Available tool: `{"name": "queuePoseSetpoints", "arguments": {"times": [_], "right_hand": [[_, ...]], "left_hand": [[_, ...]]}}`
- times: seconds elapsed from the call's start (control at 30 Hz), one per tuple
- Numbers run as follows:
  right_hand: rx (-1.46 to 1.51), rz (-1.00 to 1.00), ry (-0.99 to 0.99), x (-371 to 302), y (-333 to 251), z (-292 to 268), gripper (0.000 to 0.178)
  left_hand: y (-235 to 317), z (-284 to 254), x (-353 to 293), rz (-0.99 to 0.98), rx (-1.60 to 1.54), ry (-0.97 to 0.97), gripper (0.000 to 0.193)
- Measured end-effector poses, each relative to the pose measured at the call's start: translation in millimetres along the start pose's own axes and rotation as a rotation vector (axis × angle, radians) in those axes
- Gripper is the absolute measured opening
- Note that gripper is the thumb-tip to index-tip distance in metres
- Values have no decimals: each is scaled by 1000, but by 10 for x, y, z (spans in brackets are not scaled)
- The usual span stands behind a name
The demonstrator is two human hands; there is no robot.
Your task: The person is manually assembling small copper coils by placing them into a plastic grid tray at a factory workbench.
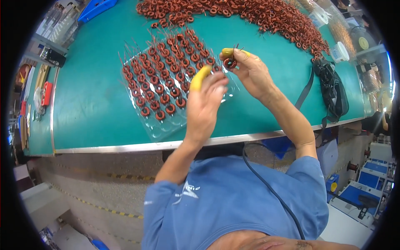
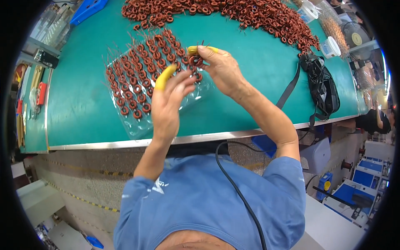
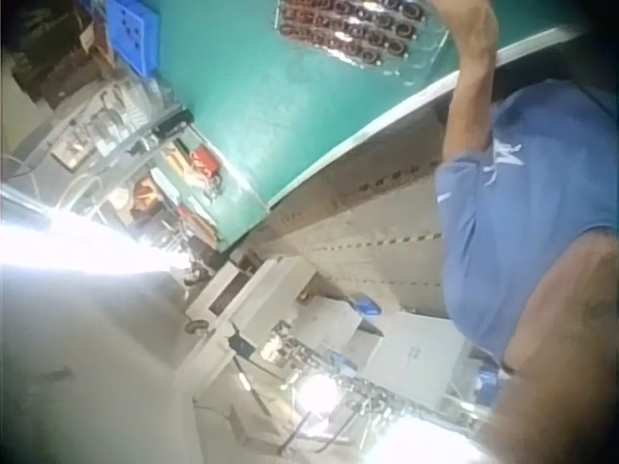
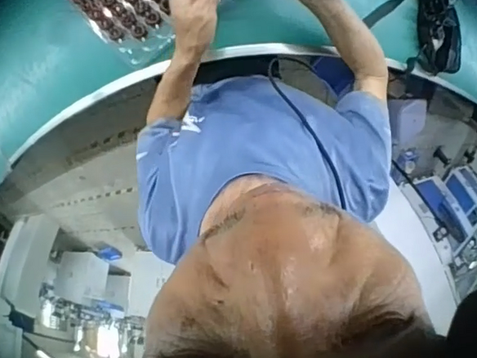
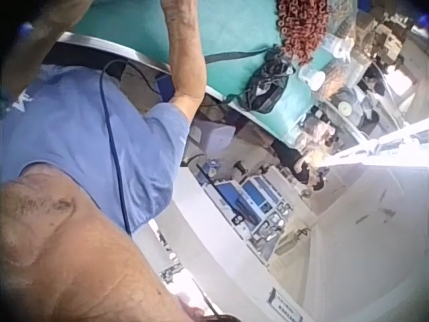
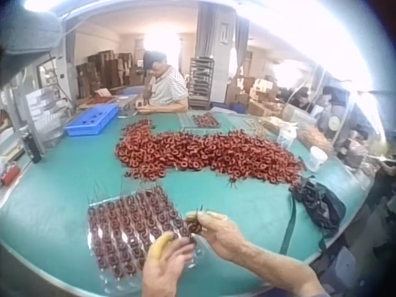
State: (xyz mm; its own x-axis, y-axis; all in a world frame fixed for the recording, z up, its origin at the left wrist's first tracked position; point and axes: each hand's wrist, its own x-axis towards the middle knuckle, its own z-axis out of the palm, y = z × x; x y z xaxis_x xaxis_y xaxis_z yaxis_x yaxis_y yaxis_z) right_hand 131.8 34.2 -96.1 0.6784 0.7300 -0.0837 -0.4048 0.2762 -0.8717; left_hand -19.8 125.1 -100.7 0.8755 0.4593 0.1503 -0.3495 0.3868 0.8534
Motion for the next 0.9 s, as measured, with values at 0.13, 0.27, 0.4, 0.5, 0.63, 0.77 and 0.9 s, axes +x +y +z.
{"name": "queuePoseSetpoints", "arguments": {"times": [0.13,0.27,0.4,0.5,0.63,0.77,0.9], "right_hand": [[-35,43,9,-266,53,143,29],[-222,-147,-1,-327,75,206,32],[-516,-124,-144,-378,55,173,24],[-585,-137,-152,-415,168,79,18],[-998,-407,-145,-469,156,246,16],[-1151,-692,-102,-504,207,361,17],[-1220,-788,-81,-508,289,449,16]], "left_hand": [[-148,159,225,15,-140,13,36],[-138,17,113,-18,18,51,24],[-99,-132,-56,-92,121,-11,24],[-117,-147,-229,-202,-152,-108,27],[-211,-241,-350,-147,-41,-50,26],[-238,-265,-363,68,251,89,22],[-183,-301,-342,153,579,130,21]]}}
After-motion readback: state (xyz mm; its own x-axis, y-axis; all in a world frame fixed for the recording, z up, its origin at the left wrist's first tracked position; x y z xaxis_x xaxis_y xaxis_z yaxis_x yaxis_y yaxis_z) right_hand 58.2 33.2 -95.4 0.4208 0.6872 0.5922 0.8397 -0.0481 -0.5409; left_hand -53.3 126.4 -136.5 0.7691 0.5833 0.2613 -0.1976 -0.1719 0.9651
